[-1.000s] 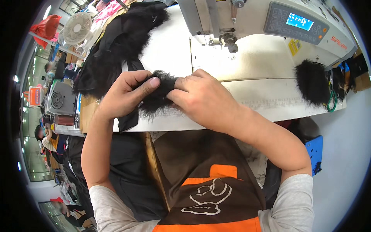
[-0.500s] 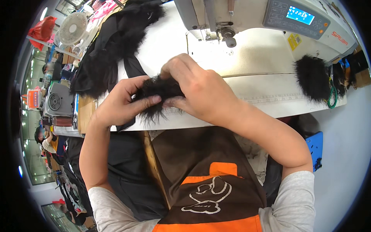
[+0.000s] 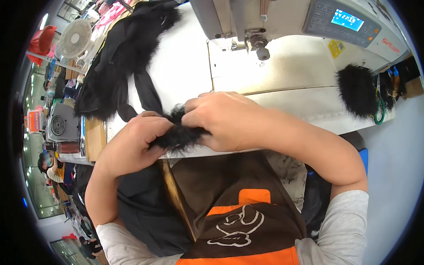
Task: Sewing faux fur trim onto black fabric using an industrial sewing machine.
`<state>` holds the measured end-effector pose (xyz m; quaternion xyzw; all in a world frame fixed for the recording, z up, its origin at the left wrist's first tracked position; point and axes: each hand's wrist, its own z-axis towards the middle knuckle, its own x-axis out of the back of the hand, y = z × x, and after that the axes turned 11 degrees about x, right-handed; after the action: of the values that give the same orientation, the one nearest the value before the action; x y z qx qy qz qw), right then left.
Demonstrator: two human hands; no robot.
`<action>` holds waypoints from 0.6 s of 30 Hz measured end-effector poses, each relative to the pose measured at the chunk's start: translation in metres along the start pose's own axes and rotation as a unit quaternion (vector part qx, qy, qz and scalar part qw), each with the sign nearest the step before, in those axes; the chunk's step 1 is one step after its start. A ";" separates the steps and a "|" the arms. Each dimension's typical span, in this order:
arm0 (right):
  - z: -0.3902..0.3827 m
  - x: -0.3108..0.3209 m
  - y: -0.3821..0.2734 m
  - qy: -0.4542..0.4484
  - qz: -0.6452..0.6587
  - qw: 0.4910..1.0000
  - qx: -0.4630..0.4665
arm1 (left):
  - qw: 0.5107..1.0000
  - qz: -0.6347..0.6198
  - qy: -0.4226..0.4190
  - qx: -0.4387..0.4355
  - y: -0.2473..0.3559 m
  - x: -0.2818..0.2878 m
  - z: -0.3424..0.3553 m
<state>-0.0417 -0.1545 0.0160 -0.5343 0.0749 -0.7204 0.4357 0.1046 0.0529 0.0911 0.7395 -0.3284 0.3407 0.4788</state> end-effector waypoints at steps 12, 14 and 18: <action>-0.011 -0.007 0.040 0.048 -0.380 0.905 0.182 | 0.891 0.381 0.238 -0.059 0.006 -0.036 0.027; -0.030 -0.012 0.046 0.012 -0.365 0.904 0.220 | 0.929 0.305 0.201 -0.065 0.003 -0.058 0.037; -0.037 -0.003 0.050 0.014 -0.358 0.901 0.244 | 0.959 0.211 0.185 -0.039 0.008 -0.065 0.040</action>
<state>-0.0448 -0.1961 -0.0298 -0.3919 -0.2928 -0.8312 0.2640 0.0702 0.0234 0.0292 0.5586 -0.3956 0.5517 0.4766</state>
